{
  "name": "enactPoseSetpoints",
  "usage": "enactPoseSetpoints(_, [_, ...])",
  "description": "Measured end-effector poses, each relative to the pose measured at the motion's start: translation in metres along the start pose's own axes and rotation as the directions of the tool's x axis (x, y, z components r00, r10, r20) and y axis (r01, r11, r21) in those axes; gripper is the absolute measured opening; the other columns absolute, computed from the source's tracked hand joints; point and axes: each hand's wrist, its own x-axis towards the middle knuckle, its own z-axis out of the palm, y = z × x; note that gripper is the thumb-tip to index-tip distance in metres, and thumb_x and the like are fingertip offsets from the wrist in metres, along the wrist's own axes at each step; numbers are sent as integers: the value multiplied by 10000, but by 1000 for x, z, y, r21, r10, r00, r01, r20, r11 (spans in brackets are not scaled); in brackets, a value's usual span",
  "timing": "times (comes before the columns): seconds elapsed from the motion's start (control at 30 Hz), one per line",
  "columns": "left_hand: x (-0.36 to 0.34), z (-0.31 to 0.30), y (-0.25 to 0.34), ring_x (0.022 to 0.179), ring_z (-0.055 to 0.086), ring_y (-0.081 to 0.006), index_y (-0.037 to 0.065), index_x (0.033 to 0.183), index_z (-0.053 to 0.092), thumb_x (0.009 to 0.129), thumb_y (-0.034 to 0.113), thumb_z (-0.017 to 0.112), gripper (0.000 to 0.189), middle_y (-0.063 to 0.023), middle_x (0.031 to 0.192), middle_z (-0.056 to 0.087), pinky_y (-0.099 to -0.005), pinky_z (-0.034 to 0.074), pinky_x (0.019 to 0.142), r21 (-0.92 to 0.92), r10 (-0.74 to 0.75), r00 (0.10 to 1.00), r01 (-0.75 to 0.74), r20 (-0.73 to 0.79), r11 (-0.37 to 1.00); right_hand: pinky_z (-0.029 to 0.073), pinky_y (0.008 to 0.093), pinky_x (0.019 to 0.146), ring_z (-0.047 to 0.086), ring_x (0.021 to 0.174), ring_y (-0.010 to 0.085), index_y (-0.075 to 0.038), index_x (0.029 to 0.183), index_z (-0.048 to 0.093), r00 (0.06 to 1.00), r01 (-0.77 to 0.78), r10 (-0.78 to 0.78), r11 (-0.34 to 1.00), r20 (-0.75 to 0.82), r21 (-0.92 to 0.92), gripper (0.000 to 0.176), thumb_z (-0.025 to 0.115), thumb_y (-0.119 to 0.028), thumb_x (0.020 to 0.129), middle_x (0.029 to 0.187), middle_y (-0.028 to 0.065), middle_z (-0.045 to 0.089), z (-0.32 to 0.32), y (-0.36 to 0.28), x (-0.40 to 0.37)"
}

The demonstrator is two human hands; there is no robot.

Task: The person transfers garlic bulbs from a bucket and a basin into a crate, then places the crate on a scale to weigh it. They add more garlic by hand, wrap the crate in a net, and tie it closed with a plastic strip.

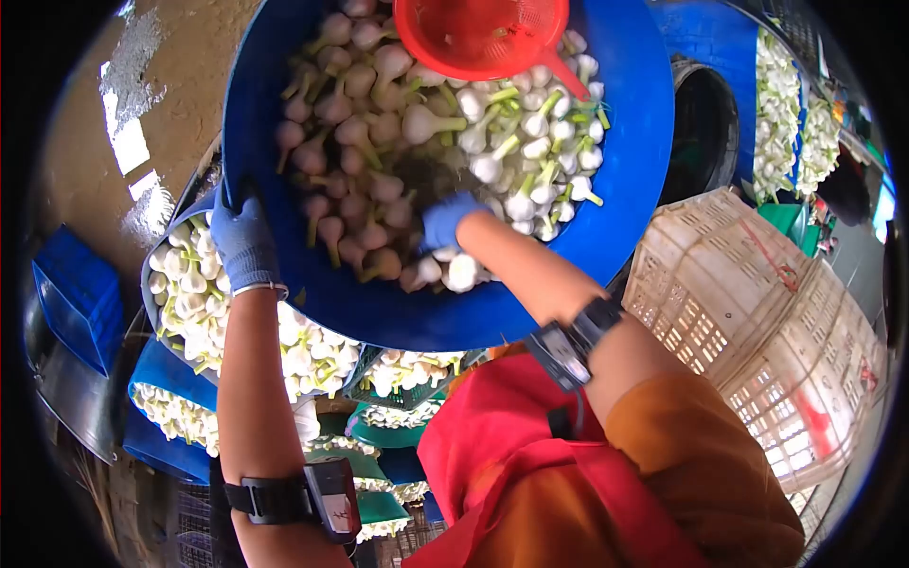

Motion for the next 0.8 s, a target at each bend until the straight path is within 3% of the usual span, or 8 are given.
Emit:
enactPoseSetpoints(0.1, [-2,3,2,892,621,-207,-14,1152,582,875,158,520,332,-145,998,665,-315,460,820,5,-24,1000,24,-20,1000,481,414,787,620,924,315,-86,1033,611,997,69,-69,998,21,16,444,655,-381,705,1000,149,649,49,7,-33])
enactPoseSetpoints(0.13, [-2,2,3,892,621,-207,-14,1152,582,875,158,520,332,-145,998,665,-315,460,820,9,-28,999,28,-23,1000,485,414,761,618,911,315,-89,1048,592,969,132,-140,990,-201,-54,423,650,-343,715,977,151,645,94,21,-41])
enactPoseSetpoints(0.23, [-3,0,5,889,626,-226,-10,1147,583,872,166,521,332,-155,993,663,-322,461,813,50,-63,998,64,-24,997,438,404,866,590,1007,304,-110,1211,516,972,166,-167,986,-163,-21,502,614,-361,788,1077,149,613,97,43,-92])
enactPoseSetpoints(0.3, [-4,-1,5,877,628,-236,-5,1136,587,872,174,520,326,-163,984,662,-327,461,802,36,-54,999,53,10,998,458,438,840,572,1042,327,-122,1274,460,1000,2,5,949,-20,315,578,630,-374,782,1157,165,573,71,56,-106])
enactPoseSetpoints(0.37, [-5,0,7,862,629,-231,-3,1130,590,875,183,523,322,-154,968,666,-325,461,793,5,-69,998,69,-2,998,475,456,815,564,1051,351,-135,1306,423,964,45,70,907,-256,418,636,654,-373,763,1217,179,529,36,69,-115])
enactPoseSetpoints(0.43, [-5,0,11,858,629,-220,-3,1122,592,879,194,528,320,-148,952,669,-322,461,794,24,-66,998,66,-2,998,476,443,831,575,1032,351,-136,1323,399,813,8,67,992,-578,128,655,654,-354,761,1247,178,508,11,91,-95])
enactPoseSetpoints(0.63, [-4,2,11,846,636,-230,17,1109,598,884,209,523,305,-146,942,671,-330,466,778,1,-34,999,34,-10,999,464,439,879,569,1055,334,-178,1324,425,921,-162,143,987,-362,-23,659,649,-351,728,1223,194,505,-18,63,-22])
enactPoseSetpoints(0.8, [-7,-1,10,858,640,-267,46,1114,603,879,221,518,305,-163,928,667,-346,466,773,79,-57,998,57,-13,995,451,453,898,554,1078,348,-207,1281,492,989,-13,11,1000,-146,-14,604,641,-375,720,1214,173,521,-5,46,-49])
